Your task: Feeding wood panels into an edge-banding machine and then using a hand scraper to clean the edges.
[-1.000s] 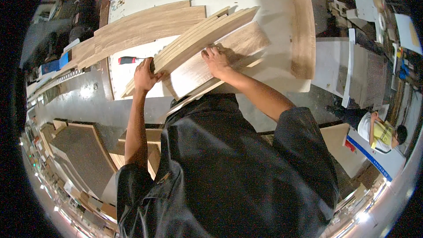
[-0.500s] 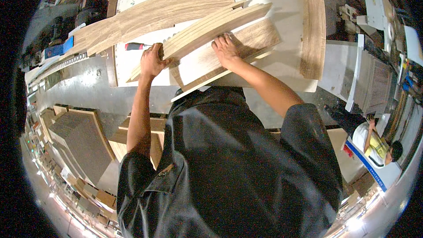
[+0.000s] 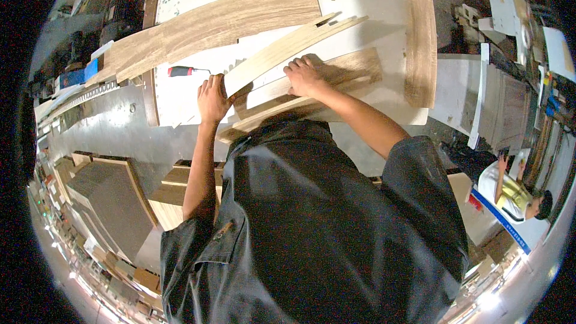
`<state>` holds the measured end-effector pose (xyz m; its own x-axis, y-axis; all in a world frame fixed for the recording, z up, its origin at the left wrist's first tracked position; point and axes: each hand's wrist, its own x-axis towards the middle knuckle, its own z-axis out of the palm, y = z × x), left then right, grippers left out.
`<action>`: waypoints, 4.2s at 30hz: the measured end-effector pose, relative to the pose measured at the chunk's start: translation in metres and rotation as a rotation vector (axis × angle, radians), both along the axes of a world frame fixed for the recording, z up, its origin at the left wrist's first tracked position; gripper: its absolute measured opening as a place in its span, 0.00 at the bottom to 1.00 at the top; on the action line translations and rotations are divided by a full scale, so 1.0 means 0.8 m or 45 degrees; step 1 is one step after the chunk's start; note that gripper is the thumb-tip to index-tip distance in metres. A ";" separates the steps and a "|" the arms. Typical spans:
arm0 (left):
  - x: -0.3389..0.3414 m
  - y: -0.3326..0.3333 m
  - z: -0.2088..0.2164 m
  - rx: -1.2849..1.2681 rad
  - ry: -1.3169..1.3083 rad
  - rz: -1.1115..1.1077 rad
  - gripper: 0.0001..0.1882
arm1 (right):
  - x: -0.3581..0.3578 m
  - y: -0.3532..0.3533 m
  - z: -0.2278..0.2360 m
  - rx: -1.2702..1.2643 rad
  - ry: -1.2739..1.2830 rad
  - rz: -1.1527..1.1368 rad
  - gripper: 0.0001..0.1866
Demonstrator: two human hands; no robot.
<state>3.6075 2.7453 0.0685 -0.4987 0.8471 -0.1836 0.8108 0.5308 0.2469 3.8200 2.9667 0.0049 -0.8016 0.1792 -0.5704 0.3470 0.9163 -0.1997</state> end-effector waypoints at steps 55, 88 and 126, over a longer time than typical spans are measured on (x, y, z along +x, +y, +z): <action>-0.029 0.024 0.016 -0.057 -0.246 -0.030 0.41 | 0.025 -0.080 0.020 -0.073 0.737 -0.082 0.12; 0.009 -0.013 0.001 -0.031 0.004 -0.259 0.56 | -0.044 -0.019 0.067 0.062 0.799 0.133 0.48; -0.065 -0.181 -0.053 0.985 -1.507 0.773 0.40 | 0.070 -0.062 0.080 0.282 0.471 -0.454 0.66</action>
